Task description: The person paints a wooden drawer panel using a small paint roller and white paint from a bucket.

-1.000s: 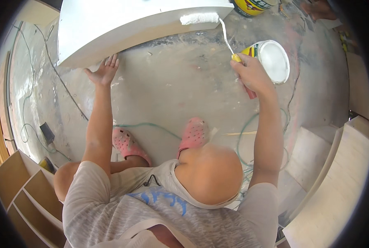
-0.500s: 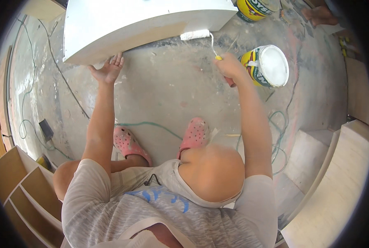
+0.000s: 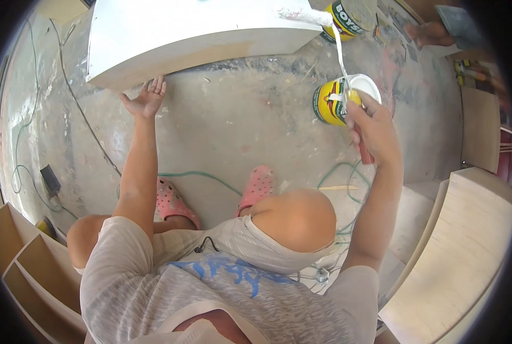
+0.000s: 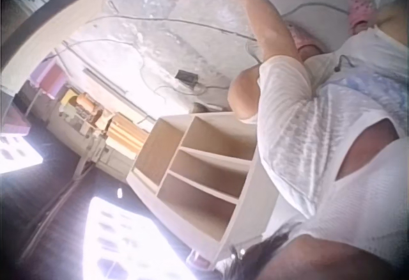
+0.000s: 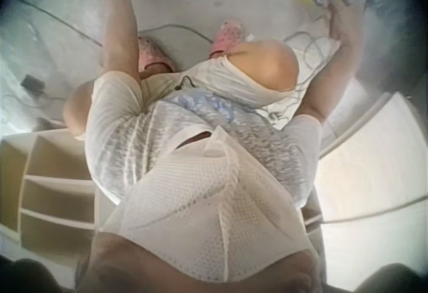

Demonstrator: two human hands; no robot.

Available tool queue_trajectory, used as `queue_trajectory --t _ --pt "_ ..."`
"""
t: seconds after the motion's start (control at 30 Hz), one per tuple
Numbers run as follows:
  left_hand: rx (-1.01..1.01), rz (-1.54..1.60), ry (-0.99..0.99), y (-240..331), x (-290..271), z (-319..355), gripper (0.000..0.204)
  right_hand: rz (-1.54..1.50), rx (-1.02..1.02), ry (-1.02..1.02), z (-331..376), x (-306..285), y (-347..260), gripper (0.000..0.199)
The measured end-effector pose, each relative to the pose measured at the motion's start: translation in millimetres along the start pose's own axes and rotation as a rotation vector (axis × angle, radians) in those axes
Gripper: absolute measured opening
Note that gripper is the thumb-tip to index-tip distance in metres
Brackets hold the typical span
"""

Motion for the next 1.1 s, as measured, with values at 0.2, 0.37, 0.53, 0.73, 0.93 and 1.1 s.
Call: queue_trajectory --t 0.2,0.37,0.53,0.73,0.93,1.1 --pt "0.058 -0.046 0.006 13 -1 0 0.111 0.093 0.094 -0.116 -6 34 22 0.039" --pt "0.035 -0.061 -0.014 16 -2 1 0.111 0.195 0.005 -0.146 -49 67 9 0.029" --pt "0.022 -0.078 -0.019 23 -5 0 0.112 0.183 0.083 -0.222 -80 106 26 0.019" --pt "-0.008 -0.086 -0.041 20 -4 -1 0.114 0.267 0.120 -0.270 -119 139 45 0.021" --pt "-0.004 -0.091 -0.053 21 -8 0 0.114 0.303 0.033 -0.244 -79 104 22 0.021" --pt "0.011 -0.101 -0.067 16 -7 1 0.113 0.100 -0.044 -0.040 -19 50 3 0.034"
Point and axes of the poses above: each hand's wrist, its own z-axis away from the middle knuckle, its own x-axis out of the palm, y = z × x, the point moved 4 cm from there along -z, towards the middle knuckle, and after that the axes turned 4 degrees about z, right-handed, at the moved point
